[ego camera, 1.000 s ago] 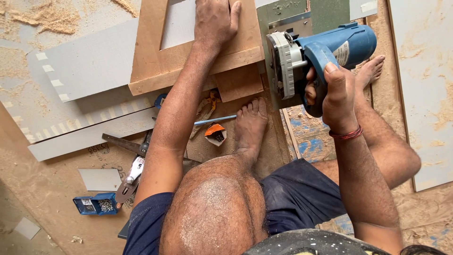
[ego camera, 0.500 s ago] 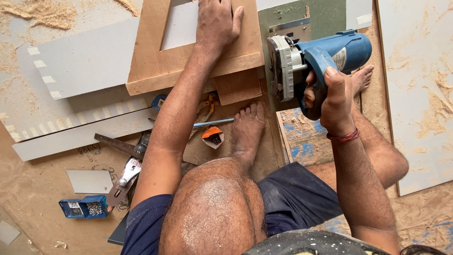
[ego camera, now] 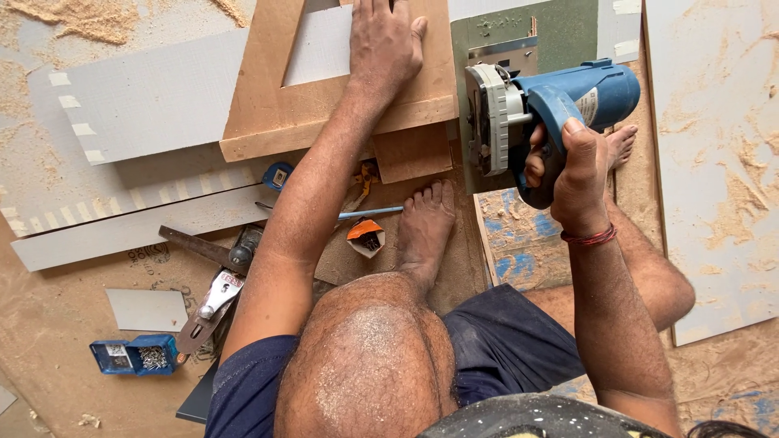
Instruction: Measure, mark, and cut a wooden panel using a circular saw, then assemble pieces of a drawer.
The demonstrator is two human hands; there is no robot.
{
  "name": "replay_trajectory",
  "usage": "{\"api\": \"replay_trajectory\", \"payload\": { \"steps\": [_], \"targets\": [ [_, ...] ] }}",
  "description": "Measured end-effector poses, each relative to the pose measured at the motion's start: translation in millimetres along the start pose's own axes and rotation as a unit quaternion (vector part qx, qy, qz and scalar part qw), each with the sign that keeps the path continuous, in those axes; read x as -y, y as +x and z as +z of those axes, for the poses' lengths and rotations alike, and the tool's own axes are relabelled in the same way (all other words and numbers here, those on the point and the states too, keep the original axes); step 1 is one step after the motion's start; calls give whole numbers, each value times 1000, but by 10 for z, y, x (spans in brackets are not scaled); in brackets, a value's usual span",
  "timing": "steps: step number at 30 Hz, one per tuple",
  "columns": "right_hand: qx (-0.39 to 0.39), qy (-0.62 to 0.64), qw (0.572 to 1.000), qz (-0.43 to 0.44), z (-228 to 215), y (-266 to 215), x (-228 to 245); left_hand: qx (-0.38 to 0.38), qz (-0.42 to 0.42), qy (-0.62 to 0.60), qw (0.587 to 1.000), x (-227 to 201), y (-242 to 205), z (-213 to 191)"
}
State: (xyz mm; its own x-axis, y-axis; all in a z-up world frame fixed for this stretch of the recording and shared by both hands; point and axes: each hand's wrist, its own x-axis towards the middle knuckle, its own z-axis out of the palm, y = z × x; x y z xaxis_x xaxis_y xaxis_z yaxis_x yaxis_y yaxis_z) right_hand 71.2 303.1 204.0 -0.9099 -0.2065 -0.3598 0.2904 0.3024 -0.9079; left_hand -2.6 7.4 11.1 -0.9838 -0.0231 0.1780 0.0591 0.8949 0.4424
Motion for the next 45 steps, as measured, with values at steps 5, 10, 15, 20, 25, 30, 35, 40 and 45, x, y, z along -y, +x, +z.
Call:
{"api": "replay_trajectory", "payload": {
  "steps": [5,10,15,20,25,30,35,40,45],
  "targets": [
    [18,14,1000,1,53,3,124,-28,-29,30,999,-94,-28,59],
    [40,86,995,31,0,2,-3,13,-85,5,996,-134,-78,113],
    [33,65,997,16,26,19,52,-18,-46,44,998,-143,-63,55],
    [19,49,998,16,10,21,7,-10,-48,15,999,-151,-40,-18],
    [5,84,996,-5,-128,-105,-182,6,-72,-1,997,-250,-25,-97],
    [-24,92,995,-20,-344,-475,-259,-17,-66,30,997,-228,-58,-86],
    [-50,103,993,-10,-450,-629,-282,-19,-59,24,998,-237,-45,-45],
    [-31,105,994,0,-316,-566,-285,-20,-61,29,998,-230,-53,-62],
    [-14,109,994,-10,-124,-377,-206,-28,-55,40,997,-204,-42,-33]
  ]
}}
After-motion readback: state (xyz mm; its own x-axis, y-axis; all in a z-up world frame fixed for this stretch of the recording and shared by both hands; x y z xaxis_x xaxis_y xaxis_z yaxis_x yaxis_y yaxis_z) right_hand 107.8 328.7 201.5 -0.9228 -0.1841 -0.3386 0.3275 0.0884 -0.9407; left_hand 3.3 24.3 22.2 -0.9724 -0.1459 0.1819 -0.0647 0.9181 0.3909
